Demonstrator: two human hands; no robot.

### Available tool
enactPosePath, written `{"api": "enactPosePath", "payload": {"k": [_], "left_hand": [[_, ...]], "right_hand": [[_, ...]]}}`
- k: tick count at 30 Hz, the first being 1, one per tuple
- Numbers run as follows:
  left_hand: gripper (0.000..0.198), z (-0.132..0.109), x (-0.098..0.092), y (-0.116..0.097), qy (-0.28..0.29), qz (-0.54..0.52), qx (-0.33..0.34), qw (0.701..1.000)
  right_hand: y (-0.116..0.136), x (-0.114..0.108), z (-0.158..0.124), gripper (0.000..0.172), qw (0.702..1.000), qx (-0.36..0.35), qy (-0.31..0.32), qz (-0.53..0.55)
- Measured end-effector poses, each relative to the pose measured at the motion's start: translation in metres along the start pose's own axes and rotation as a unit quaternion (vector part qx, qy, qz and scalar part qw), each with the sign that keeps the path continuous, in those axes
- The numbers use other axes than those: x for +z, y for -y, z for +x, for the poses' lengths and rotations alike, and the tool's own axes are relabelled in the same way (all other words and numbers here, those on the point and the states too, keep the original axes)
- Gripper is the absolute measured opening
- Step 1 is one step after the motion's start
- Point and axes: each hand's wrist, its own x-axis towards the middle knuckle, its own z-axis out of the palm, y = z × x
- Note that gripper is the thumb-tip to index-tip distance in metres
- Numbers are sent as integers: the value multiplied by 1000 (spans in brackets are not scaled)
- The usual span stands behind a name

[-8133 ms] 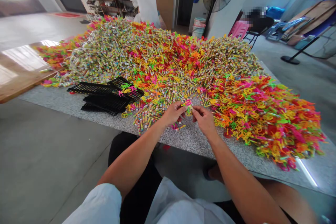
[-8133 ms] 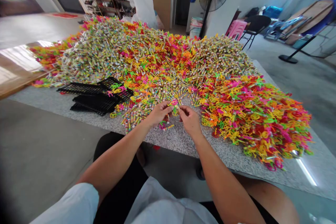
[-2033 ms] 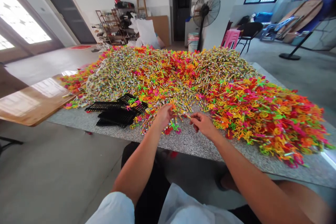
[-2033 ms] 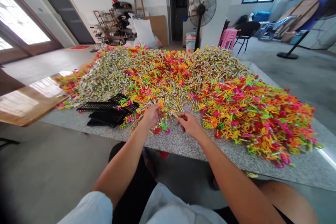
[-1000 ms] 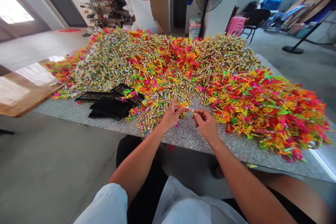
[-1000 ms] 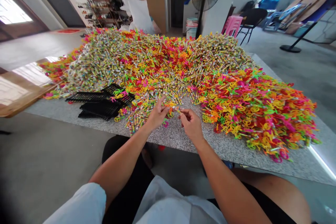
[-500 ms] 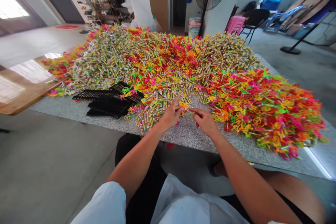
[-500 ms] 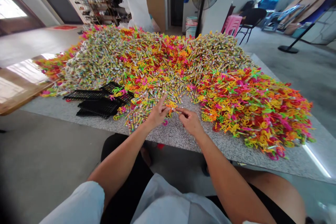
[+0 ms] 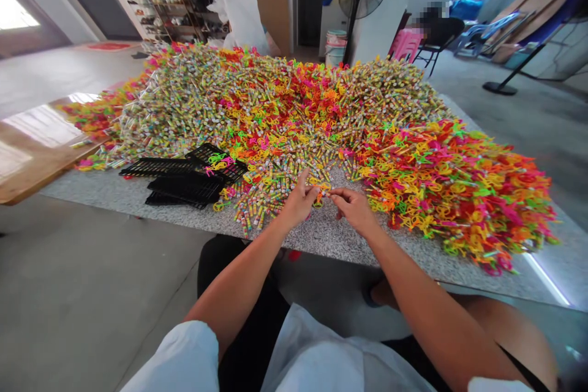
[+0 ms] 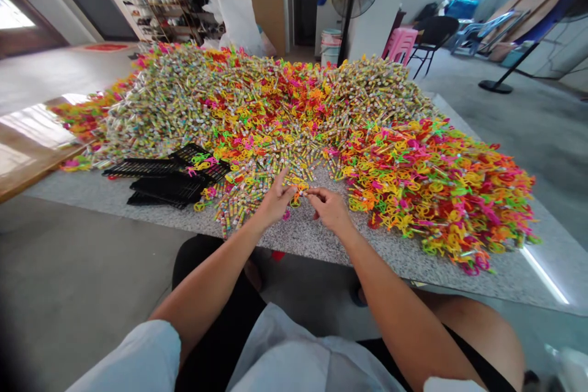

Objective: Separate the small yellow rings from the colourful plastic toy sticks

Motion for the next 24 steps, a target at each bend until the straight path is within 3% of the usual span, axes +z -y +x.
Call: {"api": "enactPosePath", "payload": {"k": [3,6,10,18,22,24], "left_hand": [[60,0,5,8,-15,-72,-83,994],[49,-1,7,15,27,-84,-134,987],[41,-2,9,18,68,-121,-104,985],[34,-6,14,24,42,-117,-70,990],[39,-4,22,14,59,-77,-85,992],[41,0,15,3,76,-11,-88,993]], "right_hand": [[-2,9,3,40,998,-8,-50,33],[-2,13,4,41,996,-24,-78,43],[0,13,2,41,998,-32,-54,11],[-1,14,-2,46,1000,-4,-11,12],[-1,13,-1,43,1000,2,-12,16],[3,2,6,40,999,-9,-39,-3]]}}
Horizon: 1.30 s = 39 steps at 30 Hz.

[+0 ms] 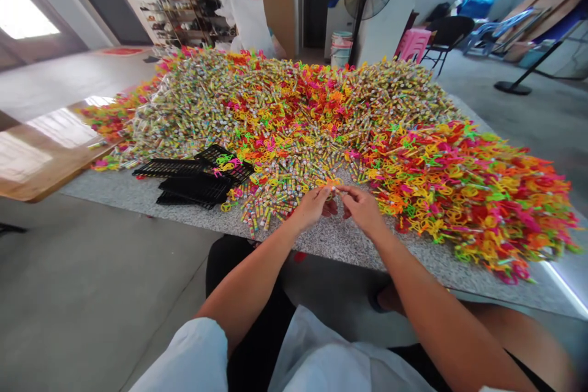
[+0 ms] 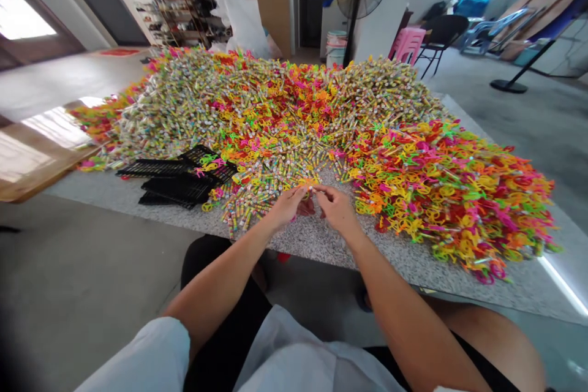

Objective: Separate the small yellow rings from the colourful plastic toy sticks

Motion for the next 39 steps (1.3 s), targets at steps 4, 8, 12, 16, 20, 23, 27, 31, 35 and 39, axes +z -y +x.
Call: {"api": "enactPosePath", "payload": {"k": [4,8,12,16,20,23,27,31,35,39], "left_hand": [[29,-3,-59,-28,-166,263,90,946],[22,-3,-138,-44,-369,443,48,816],[30,10,-161,-38,-337,506,-45,793],[35,19,-147,-25,-331,514,-67,788],[26,19,-143,-20,-309,550,-52,774],[25,17,-144,-20,-299,559,-46,772],[31,21,-140,-21,-346,571,-32,744],[34,32,-148,-27,-388,596,-5,703],[35,39,-166,-35,-337,629,-31,700],[34,38,-166,-38,-301,644,31,702]], "right_hand": [[21,-51,33,38,983,-63,-170,18],[37,-84,65,49,951,-106,-265,122],[11,-45,66,34,992,-46,-94,-76],[-28,14,52,25,929,-94,36,-356],[-40,36,46,36,869,-59,50,-489],[-38,33,45,36,847,-64,59,-525],[-37,26,39,33,842,-83,74,-528],[-38,24,30,29,848,-94,74,-516],[-40,26,26,29,856,-84,61,-506],[-41,29,32,27,860,-75,42,-503]]}}
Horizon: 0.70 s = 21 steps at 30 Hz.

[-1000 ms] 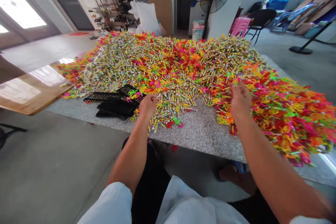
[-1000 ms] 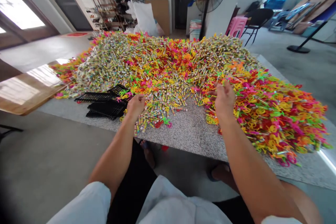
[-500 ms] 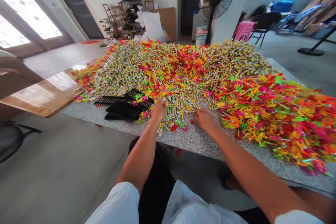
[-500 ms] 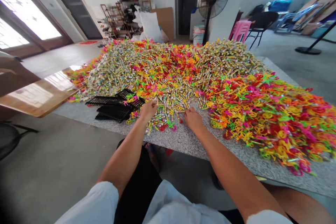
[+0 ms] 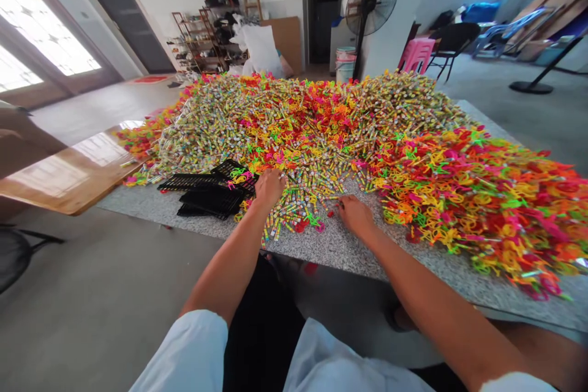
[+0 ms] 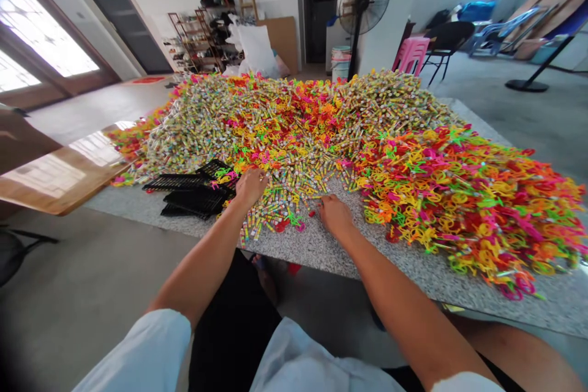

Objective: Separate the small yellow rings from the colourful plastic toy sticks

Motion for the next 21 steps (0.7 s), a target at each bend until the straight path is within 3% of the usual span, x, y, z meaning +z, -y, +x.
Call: {"api": "enactPosePath", "payload": {"k": [5,7,9,13,17,19,21], "left_hand": [[32,-10,5,-24,59,-4,177,982],[33,-8,10,-32,74,-2,211,975],[36,2,14,-36,67,-8,197,978],[48,40,20,-33,36,10,104,994],[79,76,23,-30,73,41,26,996],[83,86,25,-31,104,58,24,993],[80,90,28,-35,100,76,58,990]], "right_hand": [[-2,4,2,22,999,17,-10,45],[-6,8,-6,21,994,35,-28,100],[-14,12,-19,18,984,63,-55,160],[-28,19,-51,17,961,114,-100,229],[-31,22,-67,20,953,101,-131,255],[-29,22,-67,20,954,105,-130,248],[-27,21,-65,21,957,108,-125,239]]}}
